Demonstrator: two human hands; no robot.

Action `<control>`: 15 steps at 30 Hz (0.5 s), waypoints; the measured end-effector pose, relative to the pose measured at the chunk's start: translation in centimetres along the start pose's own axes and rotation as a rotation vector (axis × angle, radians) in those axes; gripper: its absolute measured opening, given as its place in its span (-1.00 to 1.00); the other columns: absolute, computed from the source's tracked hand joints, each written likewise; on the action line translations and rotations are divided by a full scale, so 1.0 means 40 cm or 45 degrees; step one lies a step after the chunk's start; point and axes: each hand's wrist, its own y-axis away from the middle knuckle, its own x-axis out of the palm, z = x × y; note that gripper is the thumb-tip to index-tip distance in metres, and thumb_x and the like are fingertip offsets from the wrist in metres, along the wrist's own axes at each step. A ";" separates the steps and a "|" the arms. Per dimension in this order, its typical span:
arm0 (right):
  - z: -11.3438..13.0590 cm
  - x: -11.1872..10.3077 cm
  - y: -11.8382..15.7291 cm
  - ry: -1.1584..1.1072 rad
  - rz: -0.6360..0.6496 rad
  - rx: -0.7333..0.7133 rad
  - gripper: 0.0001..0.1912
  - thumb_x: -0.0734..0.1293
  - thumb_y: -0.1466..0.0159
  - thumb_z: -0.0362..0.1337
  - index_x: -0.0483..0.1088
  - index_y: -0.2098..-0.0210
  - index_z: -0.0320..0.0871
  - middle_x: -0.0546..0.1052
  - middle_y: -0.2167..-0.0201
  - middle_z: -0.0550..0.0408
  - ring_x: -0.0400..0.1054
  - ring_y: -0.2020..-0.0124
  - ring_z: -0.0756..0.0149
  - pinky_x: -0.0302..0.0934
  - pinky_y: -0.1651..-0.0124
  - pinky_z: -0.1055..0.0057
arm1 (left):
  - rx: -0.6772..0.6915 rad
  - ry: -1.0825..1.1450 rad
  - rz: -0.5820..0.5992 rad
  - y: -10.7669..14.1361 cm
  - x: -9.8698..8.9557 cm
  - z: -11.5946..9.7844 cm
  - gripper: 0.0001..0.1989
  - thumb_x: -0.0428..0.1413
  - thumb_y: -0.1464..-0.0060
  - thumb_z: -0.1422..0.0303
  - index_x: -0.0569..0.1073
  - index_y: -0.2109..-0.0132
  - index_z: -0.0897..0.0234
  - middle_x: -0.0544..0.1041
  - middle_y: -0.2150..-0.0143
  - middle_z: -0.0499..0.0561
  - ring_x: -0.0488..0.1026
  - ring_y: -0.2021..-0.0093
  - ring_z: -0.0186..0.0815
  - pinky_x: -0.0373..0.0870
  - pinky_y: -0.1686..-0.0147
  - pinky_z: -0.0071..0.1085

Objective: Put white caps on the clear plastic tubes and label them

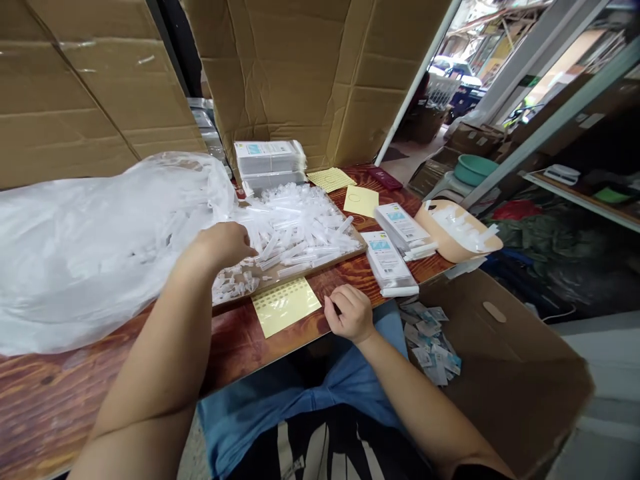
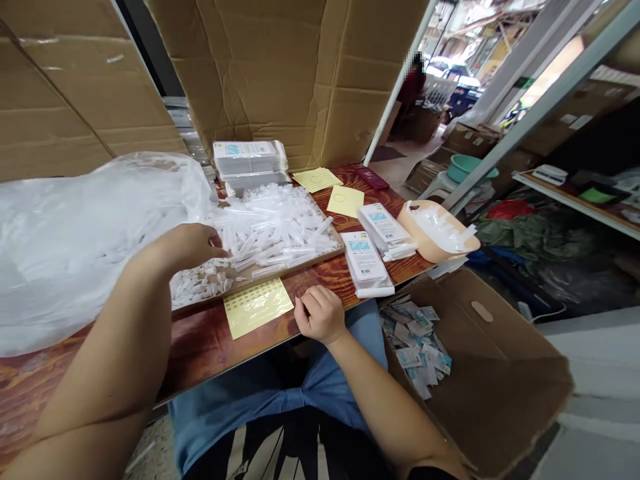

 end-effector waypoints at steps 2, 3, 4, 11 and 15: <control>0.001 0.000 0.002 -0.002 -0.005 -0.009 -0.73 0.26 -0.35 -0.43 0.25 0.47 -0.09 0.41 0.53 0.07 0.25 0.44 0.29 0.14 0.37 0.30 | -0.025 -0.005 -0.006 -0.014 -0.001 0.048 -0.59 0.19 -0.12 0.17 0.61 -0.05 0.27 0.65 -0.01 0.19 0.57 0.03 -0.02 0.39 0.14 -0.33; 0.000 0.000 0.003 -0.005 -0.007 -0.015 -0.73 0.25 -0.35 -0.44 0.25 0.47 -0.08 0.40 0.54 0.08 0.24 0.45 0.29 0.13 0.37 0.30 | -0.036 0.003 -0.015 -0.018 -0.002 0.065 -0.57 0.18 -0.12 0.18 0.60 -0.07 0.28 0.64 -0.02 0.19 0.57 0.03 -0.02 0.40 0.15 -0.34; 0.000 -0.001 0.004 -0.008 -0.007 -0.021 -0.73 0.25 -0.35 -0.44 0.24 0.47 -0.08 0.39 0.54 0.08 0.23 0.45 0.29 0.13 0.38 0.30 | -0.045 0.020 -0.029 -0.020 -0.002 0.079 -0.56 0.17 -0.12 0.18 0.60 -0.09 0.29 0.64 -0.03 0.18 0.57 0.02 -0.02 0.40 0.14 -0.34; -0.013 -0.004 0.014 -0.017 0.027 -0.095 -0.74 0.25 -0.35 -0.44 0.23 0.46 -0.08 0.38 0.54 0.08 0.22 0.45 0.28 0.11 0.38 0.30 | -0.183 0.081 -0.083 -0.013 -0.020 0.124 -0.58 0.21 -0.04 0.23 0.62 -0.04 0.28 0.64 0.05 0.15 0.57 0.03 0.00 0.41 0.03 -0.32; -0.017 -0.010 0.020 -0.050 0.056 -0.106 -0.75 0.27 -0.33 -0.44 0.24 0.46 -0.08 0.39 0.54 0.07 0.23 0.45 0.26 0.10 0.38 0.28 | -0.296 0.150 -0.120 -0.047 -0.006 0.154 -0.62 0.30 0.05 0.26 0.64 0.06 0.30 0.63 0.09 0.20 0.55 -0.02 0.10 0.40 -0.03 -0.21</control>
